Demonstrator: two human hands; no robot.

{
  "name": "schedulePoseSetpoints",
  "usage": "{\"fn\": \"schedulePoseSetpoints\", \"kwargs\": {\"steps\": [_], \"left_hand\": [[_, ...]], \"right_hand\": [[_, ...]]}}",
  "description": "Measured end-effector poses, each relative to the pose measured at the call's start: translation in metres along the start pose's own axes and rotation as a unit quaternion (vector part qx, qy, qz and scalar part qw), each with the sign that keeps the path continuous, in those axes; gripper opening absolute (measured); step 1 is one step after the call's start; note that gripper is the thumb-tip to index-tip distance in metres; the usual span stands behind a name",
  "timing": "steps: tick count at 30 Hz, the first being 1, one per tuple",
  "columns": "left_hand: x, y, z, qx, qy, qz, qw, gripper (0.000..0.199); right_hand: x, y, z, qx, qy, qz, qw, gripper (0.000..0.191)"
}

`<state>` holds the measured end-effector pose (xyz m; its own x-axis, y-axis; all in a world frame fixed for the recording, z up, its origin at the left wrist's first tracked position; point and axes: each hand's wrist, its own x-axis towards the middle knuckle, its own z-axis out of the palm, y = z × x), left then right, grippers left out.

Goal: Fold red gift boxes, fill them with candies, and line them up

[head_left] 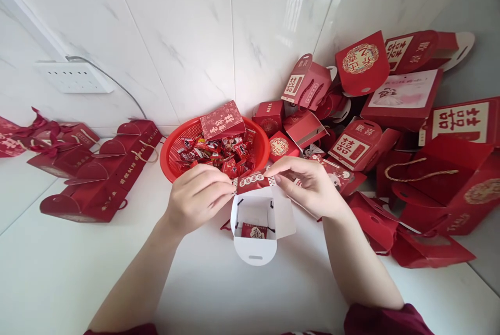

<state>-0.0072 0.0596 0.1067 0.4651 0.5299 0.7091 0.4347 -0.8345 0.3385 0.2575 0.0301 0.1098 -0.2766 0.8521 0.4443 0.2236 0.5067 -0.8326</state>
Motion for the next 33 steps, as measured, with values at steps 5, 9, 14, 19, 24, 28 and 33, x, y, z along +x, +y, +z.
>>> {"fn": "schedulePoseSetpoints", "kwargs": {"steps": [5, 9, 14, 19, 24, 28, 33], "left_hand": [[-0.004, 0.002, -0.002, 0.089, -0.054, 0.015, 0.994, 0.017], [0.000, 0.009, -0.001, 0.148, -0.100, 0.033, 0.983, 0.024], [0.002, 0.009, 0.002, 0.147, -0.069, 0.101, 0.982, 0.023], [0.008, 0.010, 0.002, 0.063, -0.170, -0.001, 0.983, 0.021], [0.012, 0.011, 0.006, -0.042, -0.309, -0.109, 0.944, 0.043], [0.007, 0.009, 0.008, -0.091, -0.376, -0.141, 0.911, 0.066], [0.001, 0.007, 0.007, -0.058, -0.403, -0.141, 0.902, 0.090]], "right_hand": [[0.003, -0.002, -0.001, 0.013, -0.003, 0.004, 1.000, 0.013], [0.003, 0.002, 0.001, 0.009, 0.003, 0.039, 0.999, 0.012], [0.002, 0.001, -0.002, -0.002, -0.015, 0.049, 0.999, 0.013], [-0.001, -0.004, -0.011, -0.117, -0.082, 0.055, 0.988, 0.016], [-0.005, -0.003, -0.011, -0.204, -0.129, 0.040, 0.970, 0.022], [-0.006, -0.002, -0.007, -0.217, -0.164, 0.028, 0.962, 0.023], [-0.006, -0.003, -0.011, -0.208, -0.165, 0.031, 0.963, 0.023]]}}
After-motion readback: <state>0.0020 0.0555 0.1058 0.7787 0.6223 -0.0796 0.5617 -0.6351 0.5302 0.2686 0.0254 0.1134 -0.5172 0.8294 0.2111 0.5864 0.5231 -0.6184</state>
